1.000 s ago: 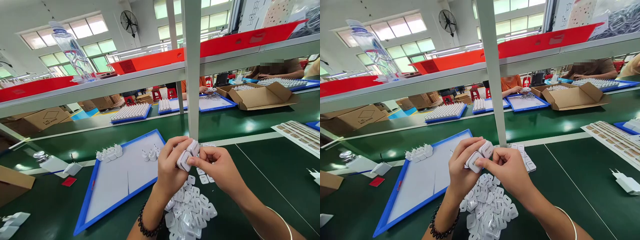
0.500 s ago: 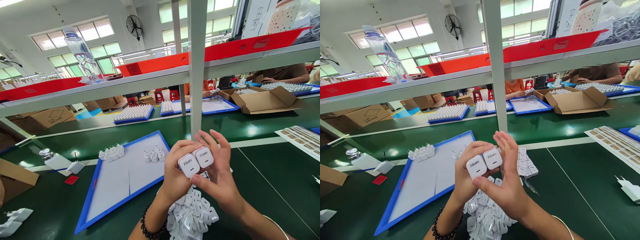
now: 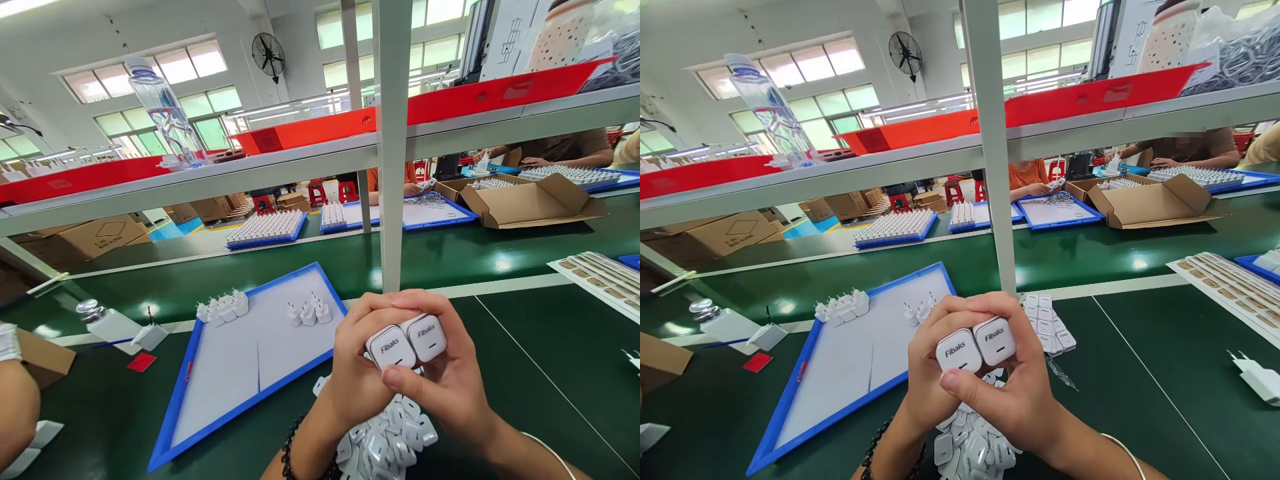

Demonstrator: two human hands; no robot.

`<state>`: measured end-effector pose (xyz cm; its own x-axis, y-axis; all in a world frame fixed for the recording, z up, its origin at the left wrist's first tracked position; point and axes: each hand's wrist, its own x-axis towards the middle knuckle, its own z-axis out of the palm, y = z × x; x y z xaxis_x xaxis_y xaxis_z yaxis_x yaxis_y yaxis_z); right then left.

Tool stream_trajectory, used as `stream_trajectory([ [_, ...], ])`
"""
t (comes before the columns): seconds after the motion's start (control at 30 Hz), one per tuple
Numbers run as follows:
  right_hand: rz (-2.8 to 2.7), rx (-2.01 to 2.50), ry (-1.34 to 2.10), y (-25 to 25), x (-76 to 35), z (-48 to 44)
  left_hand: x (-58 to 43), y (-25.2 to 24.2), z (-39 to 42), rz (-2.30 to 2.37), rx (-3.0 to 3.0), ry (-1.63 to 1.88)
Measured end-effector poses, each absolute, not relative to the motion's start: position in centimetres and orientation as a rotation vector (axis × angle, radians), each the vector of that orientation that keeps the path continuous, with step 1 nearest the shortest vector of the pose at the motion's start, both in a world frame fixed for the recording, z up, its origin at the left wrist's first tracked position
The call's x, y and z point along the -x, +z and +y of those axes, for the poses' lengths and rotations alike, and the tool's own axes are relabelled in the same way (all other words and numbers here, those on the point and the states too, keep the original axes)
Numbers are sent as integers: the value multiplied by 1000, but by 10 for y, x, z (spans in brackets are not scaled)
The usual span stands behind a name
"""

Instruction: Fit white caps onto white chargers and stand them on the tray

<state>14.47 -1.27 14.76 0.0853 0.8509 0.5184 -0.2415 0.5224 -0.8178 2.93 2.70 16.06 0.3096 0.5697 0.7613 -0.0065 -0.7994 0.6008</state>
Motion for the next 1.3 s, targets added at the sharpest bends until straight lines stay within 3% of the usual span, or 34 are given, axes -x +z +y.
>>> stream_trajectory([
  [0.83, -1265, 616, 1111, 150, -157, -18, -28, 167, 28, 472, -1984, 1438],
  [1.3, -1246, 597, 793, 145, -148, -18, -21, 165, 25, 365, -2166, 1394],
])
